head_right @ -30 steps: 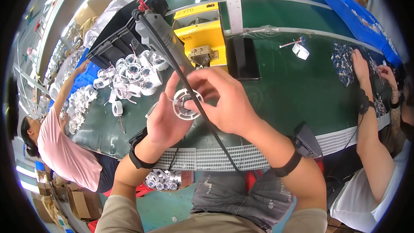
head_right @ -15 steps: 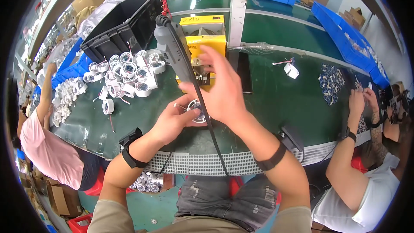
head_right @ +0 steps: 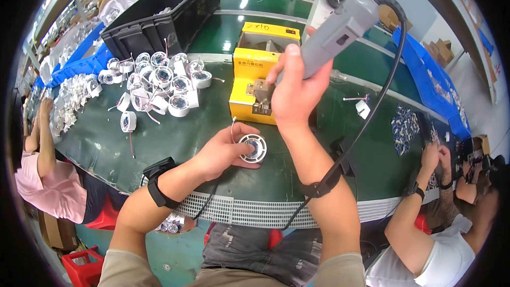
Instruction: Assembling small electronic LED light components by attaching wires and housings.
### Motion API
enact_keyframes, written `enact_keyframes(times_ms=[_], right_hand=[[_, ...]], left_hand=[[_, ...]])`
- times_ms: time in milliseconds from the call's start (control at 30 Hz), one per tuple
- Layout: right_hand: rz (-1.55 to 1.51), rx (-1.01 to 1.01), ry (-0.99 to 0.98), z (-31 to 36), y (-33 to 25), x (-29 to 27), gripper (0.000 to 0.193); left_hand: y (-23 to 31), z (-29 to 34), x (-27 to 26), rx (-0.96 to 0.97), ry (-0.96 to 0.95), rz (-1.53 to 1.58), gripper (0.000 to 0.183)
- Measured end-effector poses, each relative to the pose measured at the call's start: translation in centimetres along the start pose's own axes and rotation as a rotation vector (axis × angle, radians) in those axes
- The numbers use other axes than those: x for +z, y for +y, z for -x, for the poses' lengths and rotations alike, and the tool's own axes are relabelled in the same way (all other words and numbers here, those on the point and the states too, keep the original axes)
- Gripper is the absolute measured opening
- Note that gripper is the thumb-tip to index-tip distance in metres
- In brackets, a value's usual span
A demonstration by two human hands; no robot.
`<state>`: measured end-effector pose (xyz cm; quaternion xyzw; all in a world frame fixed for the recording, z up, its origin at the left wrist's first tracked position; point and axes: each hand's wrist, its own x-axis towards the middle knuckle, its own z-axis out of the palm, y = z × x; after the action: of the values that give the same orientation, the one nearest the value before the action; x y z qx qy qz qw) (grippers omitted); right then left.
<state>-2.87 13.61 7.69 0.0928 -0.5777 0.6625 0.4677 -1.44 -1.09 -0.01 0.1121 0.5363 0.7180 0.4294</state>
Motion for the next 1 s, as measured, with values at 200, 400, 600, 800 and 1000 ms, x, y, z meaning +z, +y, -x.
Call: enact_keyframes(times_ms=[200,400,600,800,1000], right_hand=[[0.028,0.038,0.043,-0.3,0.6,0.0,0.034],[0.040,0.016,-0.008,0.0,1.3,0.5,0.031],[0.045,0.017,-0.065,0.2,1.2,0.4,0.026],[0.039,0.116,-0.146,1.7,0.3,0.1,0.028],[-0.087,0.249,-0.126,4.9,-1.6,-0.7,0.036]], left_hand=[[0.2,0.0,0.1,0.012,0.000,-0.044,0.033],[0.4,0.0,-0.1,-0.010,0.002,-0.099,0.037],[0.5,0.0,0.0,-0.047,0.047,-0.071,0.035],[0.5,-0.2,0.0,-0.064,0.121,-0.036,0.033],[0.8,-0.3,0.0,-0.073,0.155,-0.025,0.031]])
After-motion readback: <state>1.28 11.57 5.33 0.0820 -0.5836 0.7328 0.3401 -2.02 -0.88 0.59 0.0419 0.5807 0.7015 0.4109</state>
